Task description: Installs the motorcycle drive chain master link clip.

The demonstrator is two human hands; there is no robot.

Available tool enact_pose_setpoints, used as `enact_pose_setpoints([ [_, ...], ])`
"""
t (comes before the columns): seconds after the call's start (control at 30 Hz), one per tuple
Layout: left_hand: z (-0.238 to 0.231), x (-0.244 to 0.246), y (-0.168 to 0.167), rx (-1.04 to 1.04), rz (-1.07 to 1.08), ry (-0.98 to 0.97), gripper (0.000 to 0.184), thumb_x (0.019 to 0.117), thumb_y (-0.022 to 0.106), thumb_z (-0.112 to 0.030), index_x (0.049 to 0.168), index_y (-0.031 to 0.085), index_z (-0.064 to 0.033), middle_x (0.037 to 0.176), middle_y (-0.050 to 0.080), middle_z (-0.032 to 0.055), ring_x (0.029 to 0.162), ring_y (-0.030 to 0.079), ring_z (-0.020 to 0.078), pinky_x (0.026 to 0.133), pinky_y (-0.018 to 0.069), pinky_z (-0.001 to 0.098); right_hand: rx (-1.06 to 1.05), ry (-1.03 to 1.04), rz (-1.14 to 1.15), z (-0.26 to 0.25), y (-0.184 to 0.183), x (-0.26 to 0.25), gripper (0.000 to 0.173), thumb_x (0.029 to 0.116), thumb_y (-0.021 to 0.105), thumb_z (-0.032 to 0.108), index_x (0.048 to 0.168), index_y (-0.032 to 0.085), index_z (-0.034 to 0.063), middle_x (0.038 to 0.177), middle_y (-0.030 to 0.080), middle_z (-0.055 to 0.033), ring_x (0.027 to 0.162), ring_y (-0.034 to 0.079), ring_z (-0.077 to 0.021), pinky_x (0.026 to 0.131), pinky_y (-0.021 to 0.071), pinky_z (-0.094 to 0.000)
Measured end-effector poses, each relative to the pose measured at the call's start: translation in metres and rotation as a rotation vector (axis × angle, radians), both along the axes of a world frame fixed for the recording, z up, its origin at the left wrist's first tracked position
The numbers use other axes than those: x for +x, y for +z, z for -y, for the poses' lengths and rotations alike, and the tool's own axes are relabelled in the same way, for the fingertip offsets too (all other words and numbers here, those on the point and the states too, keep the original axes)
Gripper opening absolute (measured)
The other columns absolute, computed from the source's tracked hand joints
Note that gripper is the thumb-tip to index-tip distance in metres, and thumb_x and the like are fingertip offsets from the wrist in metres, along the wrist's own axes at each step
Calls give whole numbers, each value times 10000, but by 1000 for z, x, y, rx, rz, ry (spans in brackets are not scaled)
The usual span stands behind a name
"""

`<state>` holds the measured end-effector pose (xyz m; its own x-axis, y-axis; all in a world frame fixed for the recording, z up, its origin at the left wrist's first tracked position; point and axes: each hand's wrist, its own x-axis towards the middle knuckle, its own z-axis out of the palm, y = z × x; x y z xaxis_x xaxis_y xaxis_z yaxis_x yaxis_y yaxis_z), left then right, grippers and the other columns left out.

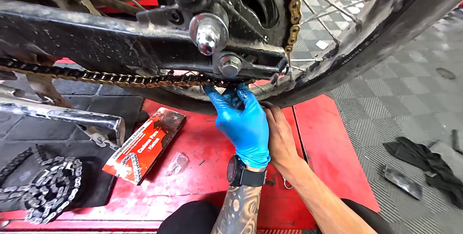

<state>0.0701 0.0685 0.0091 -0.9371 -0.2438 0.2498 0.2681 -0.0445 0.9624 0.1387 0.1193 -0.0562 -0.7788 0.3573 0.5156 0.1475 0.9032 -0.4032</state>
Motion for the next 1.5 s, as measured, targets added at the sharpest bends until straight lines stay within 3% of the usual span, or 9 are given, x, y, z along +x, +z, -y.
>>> enact_pose_setpoints([
  [0.17,12,-7,-4,161,-85,-155,446,988,640,-52,1377,480,96,1088,708,96,993,708,74,933,586,246,29,-6,24,0,5,-1,283,970,554,216,1151,671,33,1355,605,-147,1223,605,-310,959,539,-470],
  [0.3,35,-14,-15,319,-15,-437,317,1062,512,-153,1358,535,-42,1178,659,67,1066,667,141,965,570,370,11,-5,29,3,6,-1,247,1010,545,229,1101,689,50,1310,628,-141,1197,619,-294,975,540,-450],
  [0.6,51,-29,-15,463,72,-694,320,1028,557,-100,1342,557,-43,1267,659,96,1184,643,211,1049,535,441,-119,6,71,6,-2,17,286,1037,507,295,1092,689,80,1315,628,-95,1189,622,-216,969,551,-385],
  [0.77,49,-28,-13,453,57,-689,366,1014,555,-28,1377,513,-26,1305,639,120,1216,638,238,1071,532,449,-312,66,112,9,17,31,203,1015,542,285,1033,692,149,1037,627,36,813,619,-29,670,560,-216],
  [0.9,51,-29,-12,341,-4,-672,322,1005,570,-34,1324,538,-14,1220,676,119,1147,679,232,1031,565,434,-570,261,345,-4,50,52,195,1037,525,323,972,668,208,790,626,88,646,594,-44,557,522,-239],
  [1.0,51,-34,-18,273,-24,-647,295,1012,596,-70,1299,548,-21,1176,693,101,1111,693,206,1007,578,414,-839,438,394,-11,63,65,283,1081,478,324,1046,700,153,933,752,3,770,734,-156,669,649,-323],
  [1.17,49,-79,-81,336,-230,-714,304,1046,555,-109,1299,547,59,1201,665,207,1125,679,348,1003,567,546,-1209,599,267,-6,66,67,304,1092,432,199,1110,665,5,1052,735,-163,893,749,-288,750,661,-400],
  [1.37,49,-49,-17,393,6,-677,218,975,552,-6,1185,590,44,1105,699,176,1061,698,272,981,583,457,-1415,657,139,9,64,59,329,1107,400,207,1102,632,-27,1106,705,-217,894,751,-318,717,665,-423],
  [1.5,49,-47,-13,398,21,-676,236,982,546,-5,1206,579,61,1116,696,197,1061,703,288,974,590,467,-1442,612,118,18,62,57,313,1107,395,188,1124,618,-31,1095,707,-213,895,751,-322,712,666,-431],
])
